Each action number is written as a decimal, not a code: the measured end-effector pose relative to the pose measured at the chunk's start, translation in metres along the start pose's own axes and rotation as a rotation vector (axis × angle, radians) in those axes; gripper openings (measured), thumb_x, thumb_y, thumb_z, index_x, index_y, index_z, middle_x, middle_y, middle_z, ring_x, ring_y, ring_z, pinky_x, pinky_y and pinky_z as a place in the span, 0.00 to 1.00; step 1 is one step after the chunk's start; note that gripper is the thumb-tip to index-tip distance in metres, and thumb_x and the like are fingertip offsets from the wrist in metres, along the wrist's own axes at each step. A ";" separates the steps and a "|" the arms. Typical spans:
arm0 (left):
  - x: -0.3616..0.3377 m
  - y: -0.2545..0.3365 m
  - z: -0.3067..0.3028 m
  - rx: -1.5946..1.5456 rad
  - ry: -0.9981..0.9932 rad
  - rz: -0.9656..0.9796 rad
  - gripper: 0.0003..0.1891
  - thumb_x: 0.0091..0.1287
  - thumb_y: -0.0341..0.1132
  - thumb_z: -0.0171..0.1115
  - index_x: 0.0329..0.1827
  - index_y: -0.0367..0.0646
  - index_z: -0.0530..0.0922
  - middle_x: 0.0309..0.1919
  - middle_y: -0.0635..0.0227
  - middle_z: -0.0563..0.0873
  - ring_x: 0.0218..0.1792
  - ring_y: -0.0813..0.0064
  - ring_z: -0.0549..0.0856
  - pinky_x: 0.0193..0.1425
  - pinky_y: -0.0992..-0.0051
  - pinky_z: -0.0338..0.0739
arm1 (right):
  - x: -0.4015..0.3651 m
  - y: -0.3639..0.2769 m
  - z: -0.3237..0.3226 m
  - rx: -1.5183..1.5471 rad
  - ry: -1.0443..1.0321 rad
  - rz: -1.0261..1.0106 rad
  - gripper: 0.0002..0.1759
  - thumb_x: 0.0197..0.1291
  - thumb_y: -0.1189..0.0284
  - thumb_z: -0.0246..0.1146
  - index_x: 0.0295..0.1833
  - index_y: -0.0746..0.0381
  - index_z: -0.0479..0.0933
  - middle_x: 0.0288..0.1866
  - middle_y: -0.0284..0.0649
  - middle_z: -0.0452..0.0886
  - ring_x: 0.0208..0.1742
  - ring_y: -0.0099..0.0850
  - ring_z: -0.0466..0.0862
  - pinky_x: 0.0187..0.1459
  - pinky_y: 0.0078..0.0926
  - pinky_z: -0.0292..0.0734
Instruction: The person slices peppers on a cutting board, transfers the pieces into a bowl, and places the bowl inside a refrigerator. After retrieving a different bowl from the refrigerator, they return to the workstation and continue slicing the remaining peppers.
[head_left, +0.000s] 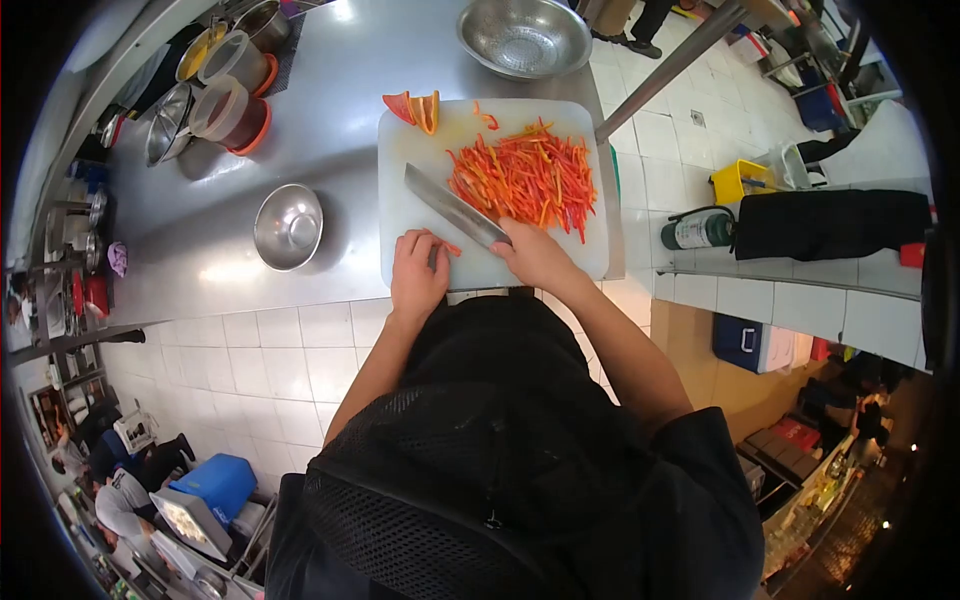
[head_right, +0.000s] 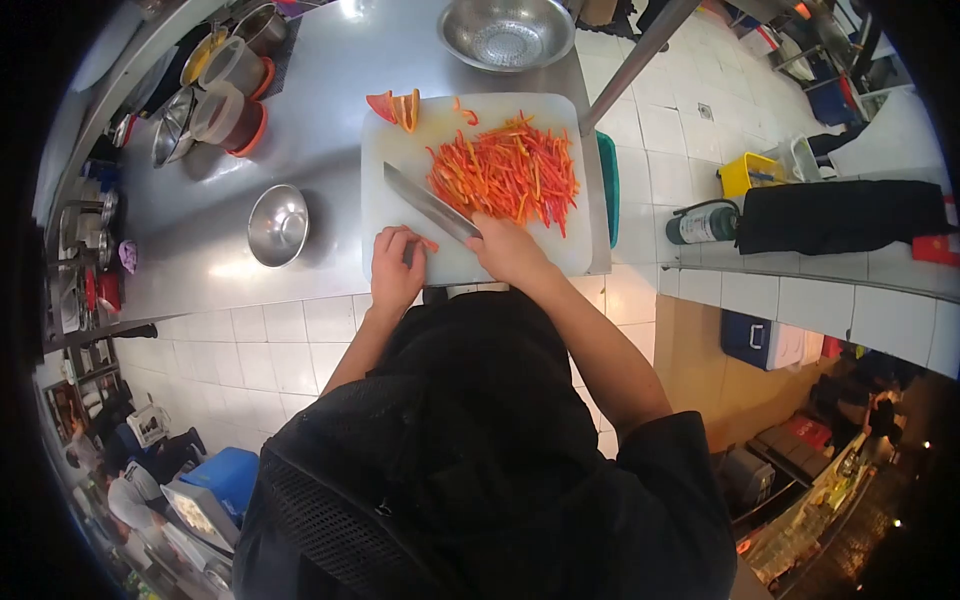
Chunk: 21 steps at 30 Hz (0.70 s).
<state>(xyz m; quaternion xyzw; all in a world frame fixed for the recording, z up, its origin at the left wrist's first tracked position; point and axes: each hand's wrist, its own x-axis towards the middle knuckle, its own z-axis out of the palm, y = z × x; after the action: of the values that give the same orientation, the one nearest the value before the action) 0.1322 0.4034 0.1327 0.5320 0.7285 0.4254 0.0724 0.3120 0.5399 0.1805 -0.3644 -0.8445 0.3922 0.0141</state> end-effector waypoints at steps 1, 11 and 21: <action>0.000 -0.002 0.000 0.003 0.012 -0.002 0.04 0.66 0.24 0.66 0.41 0.40 0.81 0.46 0.59 0.83 0.50 0.54 0.81 0.55 0.60 0.78 | -0.001 -0.002 -0.003 0.011 -0.014 0.011 0.14 0.72 0.68 0.63 0.53 0.66 0.73 0.44 0.59 0.84 0.50 0.62 0.83 0.49 0.55 0.77; -0.004 -0.007 0.000 0.036 -0.006 0.012 0.05 0.67 0.24 0.66 0.44 0.39 0.82 0.47 0.59 0.83 0.52 0.53 0.81 0.56 0.59 0.79 | -0.059 -0.025 -0.017 -0.111 0.007 0.045 0.10 0.76 0.68 0.57 0.55 0.61 0.71 0.39 0.59 0.85 0.44 0.62 0.85 0.46 0.62 0.77; -0.004 -0.008 0.000 0.047 -0.011 0.039 0.06 0.65 0.23 0.68 0.44 0.38 0.83 0.47 0.60 0.85 0.49 0.54 0.82 0.55 0.60 0.80 | -0.082 -0.035 -0.033 -0.146 -0.132 -0.042 0.10 0.76 0.69 0.57 0.54 0.64 0.69 0.34 0.59 0.84 0.41 0.63 0.84 0.44 0.62 0.76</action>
<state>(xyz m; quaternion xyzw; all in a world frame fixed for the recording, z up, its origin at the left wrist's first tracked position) 0.1287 0.3995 0.1257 0.5500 0.7274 0.4066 0.0556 0.3610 0.4948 0.2482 -0.3202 -0.8773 0.3523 -0.0601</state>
